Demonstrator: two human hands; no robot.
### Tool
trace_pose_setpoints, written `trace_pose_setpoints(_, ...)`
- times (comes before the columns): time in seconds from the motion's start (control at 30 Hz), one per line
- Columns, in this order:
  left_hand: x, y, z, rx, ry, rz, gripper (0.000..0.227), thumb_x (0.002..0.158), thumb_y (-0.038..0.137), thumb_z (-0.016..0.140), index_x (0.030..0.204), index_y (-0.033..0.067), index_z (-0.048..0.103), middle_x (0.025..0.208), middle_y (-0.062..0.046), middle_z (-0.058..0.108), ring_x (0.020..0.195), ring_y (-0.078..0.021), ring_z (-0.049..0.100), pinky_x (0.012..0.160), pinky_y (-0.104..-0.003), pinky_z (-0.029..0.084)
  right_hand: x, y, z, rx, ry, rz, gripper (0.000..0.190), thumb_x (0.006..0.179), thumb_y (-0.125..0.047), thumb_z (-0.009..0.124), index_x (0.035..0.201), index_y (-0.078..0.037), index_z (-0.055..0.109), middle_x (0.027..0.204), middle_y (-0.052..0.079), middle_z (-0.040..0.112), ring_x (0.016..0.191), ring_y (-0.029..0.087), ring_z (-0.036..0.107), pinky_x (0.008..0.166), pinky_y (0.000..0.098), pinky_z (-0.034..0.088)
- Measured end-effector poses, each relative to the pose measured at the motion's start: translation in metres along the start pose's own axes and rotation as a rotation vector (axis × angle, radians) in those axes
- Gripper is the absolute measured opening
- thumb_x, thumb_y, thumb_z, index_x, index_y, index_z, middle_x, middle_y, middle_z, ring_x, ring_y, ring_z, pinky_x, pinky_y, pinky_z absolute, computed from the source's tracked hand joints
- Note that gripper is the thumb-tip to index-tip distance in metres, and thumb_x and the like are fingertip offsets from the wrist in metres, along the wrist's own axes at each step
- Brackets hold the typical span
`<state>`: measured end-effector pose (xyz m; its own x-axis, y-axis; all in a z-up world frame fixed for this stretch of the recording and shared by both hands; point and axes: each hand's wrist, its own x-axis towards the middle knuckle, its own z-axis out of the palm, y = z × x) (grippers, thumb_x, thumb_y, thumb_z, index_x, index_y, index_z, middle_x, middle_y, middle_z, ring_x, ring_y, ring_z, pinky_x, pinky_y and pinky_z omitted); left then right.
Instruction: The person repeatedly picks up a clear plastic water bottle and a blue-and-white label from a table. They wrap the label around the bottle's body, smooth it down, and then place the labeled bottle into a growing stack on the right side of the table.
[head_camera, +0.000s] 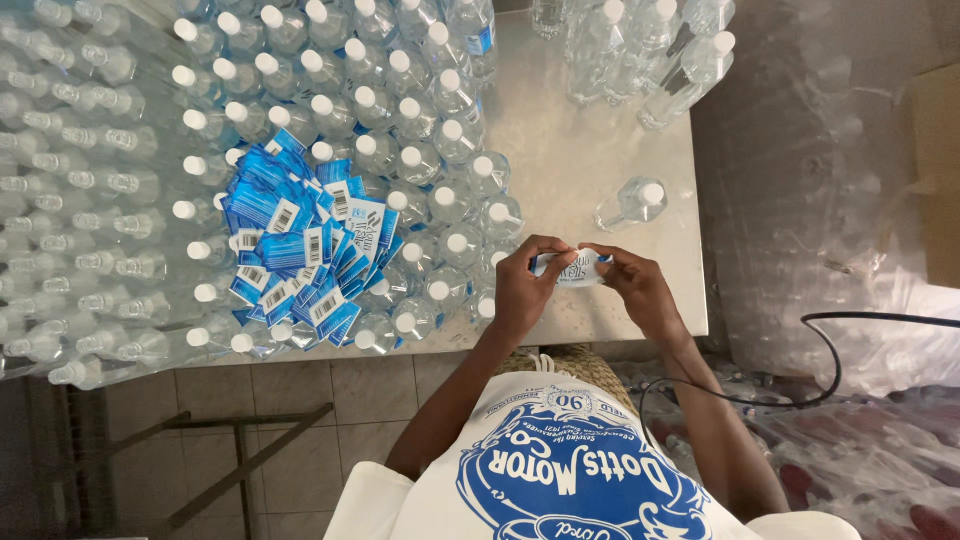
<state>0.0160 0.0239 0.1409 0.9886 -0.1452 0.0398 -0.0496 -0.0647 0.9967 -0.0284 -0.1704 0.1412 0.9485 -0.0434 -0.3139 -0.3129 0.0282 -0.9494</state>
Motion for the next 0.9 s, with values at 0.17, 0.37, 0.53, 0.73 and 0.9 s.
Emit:
trace_pose_setpoints(0.17,-0.002,-0.001,-0.001,-0.023,-0.003,0.007,0.017,0.098,0.022,0.088,0.104,0.0094,0.077,0.097,-0.010,0.085,0.100,-0.0190,0.082,0.095,-0.034,0.060,0.003,-0.007,0.004,-0.114,0.122,-0.038,0.026,0.108,-0.016,0.075,0.130,-0.001,0.076,0.100,0.020,0.080,0.101,0.024,0.076,0.102,0.0521,0.059)
trace_pose_setpoints(0.37,-0.006,0.001,0.001,-0.046,-0.019,0.014,0.016,0.100,0.023,0.086,0.106,0.0104,0.078,0.099,-0.010,0.084,0.097,-0.0167,0.081,0.088,-0.031,0.063,0.010,0.028,-0.016,-0.297,0.238,-0.039,0.014,0.107,-0.019,0.080,0.118,-0.012,0.083,0.101,0.012,0.083,0.109,0.023,0.078,0.107,0.0448,0.057)
trace_pose_setpoints(0.53,-0.008,-0.015,0.005,-0.352,-0.068,-0.174,0.028,0.112,0.033,0.070,0.116,0.0055,0.071,0.102,-0.015,0.083,0.095,-0.0200,0.081,0.085,-0.032,0.066,-0.001,-0.018,0.001,-0.222,0.085,-0.145,0.027,0.110,-0.004,0.064,0.127,-0.012,0.082,0.117,0.011,0.084,0.128,0.020,0.070,0.117,0.0442,0.050)
trace_pose_setpoints(0.73,-0.012,-0.040,0.001,-0.650,-0.252,-0.504,0.043,0.111,0.042,0.071,0.132,0.0041,0.072,0.117,-0.013,0.079,0.105,-0.0226,0.080,0.091,-0.036,0.065,-0.002,-0.031,0.000,-0.186,-0.124,-0.304,0.043,0.106,0.010,0.054,0.138,-0.005,0.077,0.144,0.016,0.074,0.148,0.032,0.056,0.124,0.0556,0.040)
trace_pose_setpoints(0.9,-0.008,-0.042,0.004,-0.593,-0.163,-0.398,0.044,0.102,0.022,0.085,0.138,0.0046,0.065,0.103,-0.009,0.078,0.087,-0.0088,0.069,0.076,-0.024,0.056,-0.004,-0.031,-0.007,-0.227,-0.170,-0.323,0.044,0.105,0.010,0.056,0.142,-0.004,0.073,0.151,0.019,0.069,0.150,0.037,0.053,0.123,0.0580,0.041)
